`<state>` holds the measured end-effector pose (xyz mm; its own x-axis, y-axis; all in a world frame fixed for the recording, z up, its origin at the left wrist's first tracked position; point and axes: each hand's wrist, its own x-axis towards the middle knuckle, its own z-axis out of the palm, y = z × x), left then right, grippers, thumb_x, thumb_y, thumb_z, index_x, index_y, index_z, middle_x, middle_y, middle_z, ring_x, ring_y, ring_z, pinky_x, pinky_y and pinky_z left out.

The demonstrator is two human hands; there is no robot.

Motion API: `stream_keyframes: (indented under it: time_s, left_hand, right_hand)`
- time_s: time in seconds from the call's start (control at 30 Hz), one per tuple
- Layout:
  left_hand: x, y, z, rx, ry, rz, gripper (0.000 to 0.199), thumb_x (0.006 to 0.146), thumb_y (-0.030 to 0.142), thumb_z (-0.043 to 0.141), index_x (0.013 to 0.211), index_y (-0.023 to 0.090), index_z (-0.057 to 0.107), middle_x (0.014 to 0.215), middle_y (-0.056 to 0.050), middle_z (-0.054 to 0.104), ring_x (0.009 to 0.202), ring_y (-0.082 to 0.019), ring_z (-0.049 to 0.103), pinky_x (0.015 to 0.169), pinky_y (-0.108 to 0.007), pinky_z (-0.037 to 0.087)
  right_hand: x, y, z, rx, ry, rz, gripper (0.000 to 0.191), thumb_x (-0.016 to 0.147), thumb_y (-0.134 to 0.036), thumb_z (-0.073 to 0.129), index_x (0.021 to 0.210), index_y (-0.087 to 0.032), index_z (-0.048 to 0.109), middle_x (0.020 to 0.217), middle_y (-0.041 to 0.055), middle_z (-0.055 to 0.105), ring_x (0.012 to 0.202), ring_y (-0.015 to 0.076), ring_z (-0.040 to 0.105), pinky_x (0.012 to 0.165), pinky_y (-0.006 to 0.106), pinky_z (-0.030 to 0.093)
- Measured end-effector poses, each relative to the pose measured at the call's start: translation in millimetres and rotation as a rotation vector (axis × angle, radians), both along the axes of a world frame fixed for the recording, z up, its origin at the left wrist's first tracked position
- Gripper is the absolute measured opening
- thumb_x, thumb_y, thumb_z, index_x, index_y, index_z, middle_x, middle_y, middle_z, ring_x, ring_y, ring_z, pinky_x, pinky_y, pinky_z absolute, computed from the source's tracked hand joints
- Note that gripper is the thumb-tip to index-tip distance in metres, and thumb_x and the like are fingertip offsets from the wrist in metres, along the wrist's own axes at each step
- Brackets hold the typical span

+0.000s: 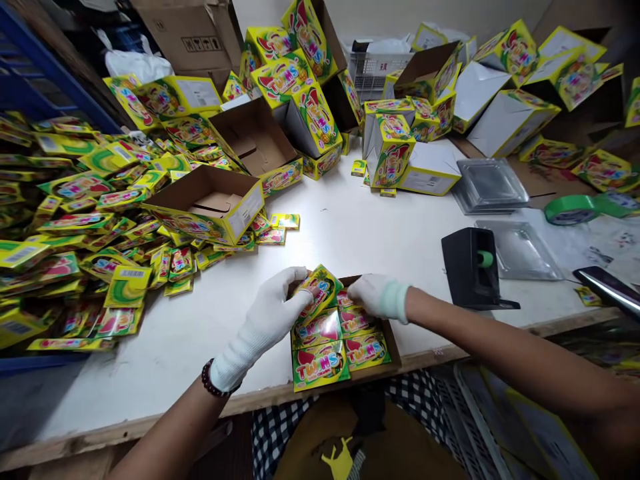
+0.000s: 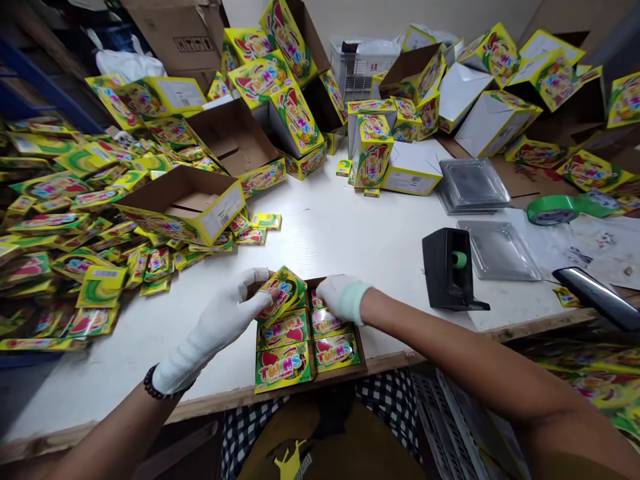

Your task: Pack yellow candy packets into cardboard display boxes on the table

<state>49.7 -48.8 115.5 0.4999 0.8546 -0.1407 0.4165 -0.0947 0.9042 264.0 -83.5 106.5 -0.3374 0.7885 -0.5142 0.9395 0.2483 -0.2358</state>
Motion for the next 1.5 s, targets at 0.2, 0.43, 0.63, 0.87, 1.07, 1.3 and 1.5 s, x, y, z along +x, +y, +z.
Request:
stream_keyframes:
  time_s: [0.2, 0.43, 0.63, 0.87, 1.07, 1.3, 1.5]
  left_hand:
    - [16.4, -5.1, -1.8, 0.132, 0.03, -0.128, 0.037, 0.084, 0.03, 0.06, 0.119, 0.019, 0.06, 0.105, -0.006, 0.071, 0.093, -0.021, 0.067, 0.085, -0.036, 0.055]
    - [5.7, -9.6, -33.3, 0.653, 0.298, -0.108, 0.049, 0.093, 0.036, 0.049, 0.138, 0.017, 0.047, 0.141, -0.017, 0.053, 0.136, -0.034, 0.044, 0.113, -0.055, 0.036]
    - [-8.3, -20.1, -75.5, 0.506, 0.26, -0.076, 0.044, 0.097, 0.034, 0.042, 0.137, 0.017, 0.045, 0.141, -0.016, 0.05, 0.134, -0.029, 0.046, 0.115, -0.05, 0.038]
    - [-7.2, -22.8, -79.6, 0.437, 0.16, -0.008, 0.039, 0.097, 0.032, 0.043, 0.133, 0.02, 0.048, 0.14, -0.012, 0.051, 0.133, -0.025, 0.047, 0.117, -0.044, 0.037]
    - [-7.5, -27.6, -82.6, 0.432, 0.178, 0.054, 0.045, 0.097, 0.033, 0.044, 0.138, 0.016, 0.045, 0.15, -0.017, 0.041, 0.145, -0.029, 0.033, 0.12, -0.05, 0.032]
    - [-7.6, -28.0, -87.1, 0.416, 0.16, 0.085, 0.049, 0.096, 0.034, 0.045, 0.142, 0.016, 0.042, 0.156, -0.018, 0.033, 0.15, -0.029, 0.024, 0.121, -0.053, 0.027]
    - [-11.4, -35.3, -92.6, 0.432, 0.141, 0.12, 0.047, 0.098, 0.033, 0.042, 0.142, 0.015, 0.044, 0.157, -0.017, 0.034, 0.149, -0.027, 0.027, 0.122, -0.05, 0.027]
  right_hand:
    - [20.8, -6.7, 41.3, 0.329, 0.538, -0.167, 0.03, 0.091, -0.022, 0.054, 0.119, -0.016, 0.061, 0.11, 0.0063, 0.07, 0.091, 0.0147, 0.063, 0.082, 0.025, 0.046]
    - [37.0, -1.0, 37.9, 0.151, 0.095, -0.298, 0.024, 0.083, -0.019, 0.055, 0.102, -0.017, 0.069, 0.086, 0.0069, 0.073, 0.074, 0.0183, 0.064, 0.063, 0.026, 0.041]
    - [16.8, 2.7, -4.3, 0.134, -0.002, -0.229, 0.028, 0.09, -0.018, 0.047, 0.11, -0.017, 0.067, 0.102, 0.0145, 0.072, 0.088, 0.0236, 0.068, 0.069, 0.027, 0.044]
    - [18.4, 6.9, -6.0, 0.094, 0.011, -0.162, 0.027, 0.087, -0.013, 0.053, 0.108, -0.017, 0.069, 0.104, 0.0127, 0.072, 0.094, 0.0225, 0.067, 0.073, 0.026, 0.043]
    - [27.5, 10.1, -12.4, 0.11, 0.077, -0.196, 0.025, 0.087, -0.014, 0.051, 0.103, -0.016, 0.07, 0.099, 0.0107, 0.073, 0.088, 0.0205, 0.066, 0.07, 0.025, 0.042]
    - [9.3, -1.1, -4.3, 0.057, -0.087, -0.239, 0.029, 0.094, -0.015, 0.045, 0.109, -0.016, 0.069, 0.106, 0.0141, 0.069, 0.091, 0.024, 0.067, 0.074, 0.03, 0.047]
    - [-21.5, -23.5, -16.5, 0.09, -0.204, -0.028, 0.034, 0.096, -0.009, 0.038, 0.108, -0.011, 0.07, 0.12, 0.0206, 0.061, 0.106, 0.0283, 0.062, 0.084, 0.033, 0.051]
